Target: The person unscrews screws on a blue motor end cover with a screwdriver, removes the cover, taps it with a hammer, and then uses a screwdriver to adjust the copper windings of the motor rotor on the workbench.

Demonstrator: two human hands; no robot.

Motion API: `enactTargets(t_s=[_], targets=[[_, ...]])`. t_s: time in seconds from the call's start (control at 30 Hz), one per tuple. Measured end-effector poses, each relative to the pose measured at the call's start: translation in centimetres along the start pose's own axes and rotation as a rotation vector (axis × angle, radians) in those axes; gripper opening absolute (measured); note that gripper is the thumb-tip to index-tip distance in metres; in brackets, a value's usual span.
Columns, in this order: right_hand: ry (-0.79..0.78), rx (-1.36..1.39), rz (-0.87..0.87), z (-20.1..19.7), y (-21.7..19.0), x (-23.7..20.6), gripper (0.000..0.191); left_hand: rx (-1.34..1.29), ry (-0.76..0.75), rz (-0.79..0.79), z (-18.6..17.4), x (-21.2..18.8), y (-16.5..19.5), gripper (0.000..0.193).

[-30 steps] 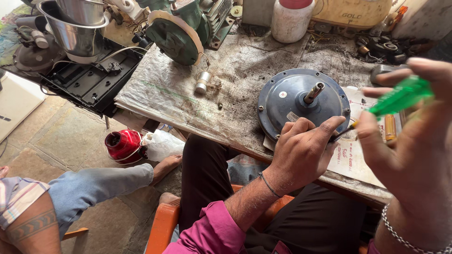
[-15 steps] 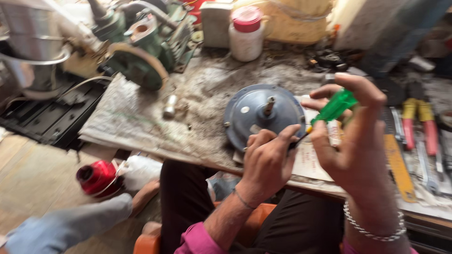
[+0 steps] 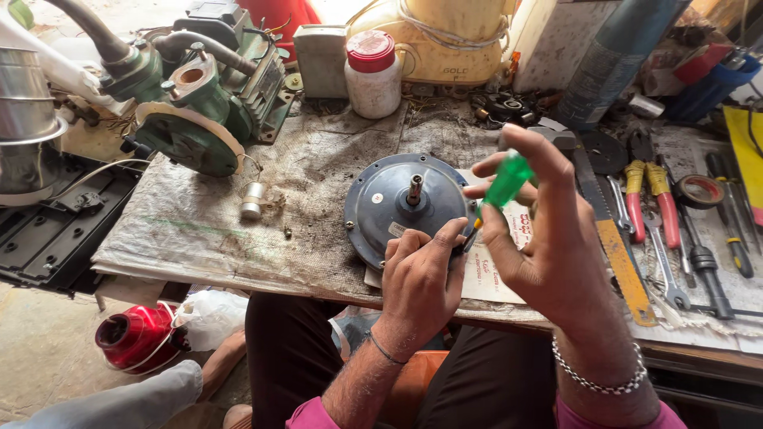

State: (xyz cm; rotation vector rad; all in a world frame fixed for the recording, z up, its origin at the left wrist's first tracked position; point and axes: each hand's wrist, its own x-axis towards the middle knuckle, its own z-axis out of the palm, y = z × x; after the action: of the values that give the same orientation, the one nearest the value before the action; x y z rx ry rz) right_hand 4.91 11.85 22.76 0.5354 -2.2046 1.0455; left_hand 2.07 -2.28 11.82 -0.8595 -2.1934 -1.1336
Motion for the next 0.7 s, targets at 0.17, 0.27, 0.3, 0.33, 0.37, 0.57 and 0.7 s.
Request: enactTargets(t_s=[0.17,0.27,0.3,0.33,0.37,0.57,0.7], targets=[[0.01,-0.22,-0.107,-0.3,0.3,0.2,0.069,-0.001,-0.002,-0.005,0.1,0.4,0.2,0.053],[-0.011,-0.081,-0.029,-0.3,0.4,0.3,0.066,-0.008,-0.009,-0.012,0.1,0.5,0.1,0.055],[-0.014,0.004,-0.009,-0.2,0.4,0.3,0.064,-0.008,-0.008,-0.013,0.1,0.5,0.1,0.054],[-0.015,0.089,0.011,-0.2,0.4,0.3,0.062,-0.008,-0.008,-0.014,0.1,0.5,0.1,0.053],[-0.017,0.021,-0.003,-0.3,0.4,0.4,0.064,-0.001,-0.008,-0.016,0.1,0.5,0.2,0.053],[-0.02,-0.105,-0.009,-0.9,0.8,0.5,0.068,0.005,-0.002,-0.032,0.6,1.1,0.3,0.053],[-0.038,0.013,0.058,-0.5,1.2,0.1,0.065,-0.028,-0.002,-0.016,0.7,1.0,-0.1,0.055]])
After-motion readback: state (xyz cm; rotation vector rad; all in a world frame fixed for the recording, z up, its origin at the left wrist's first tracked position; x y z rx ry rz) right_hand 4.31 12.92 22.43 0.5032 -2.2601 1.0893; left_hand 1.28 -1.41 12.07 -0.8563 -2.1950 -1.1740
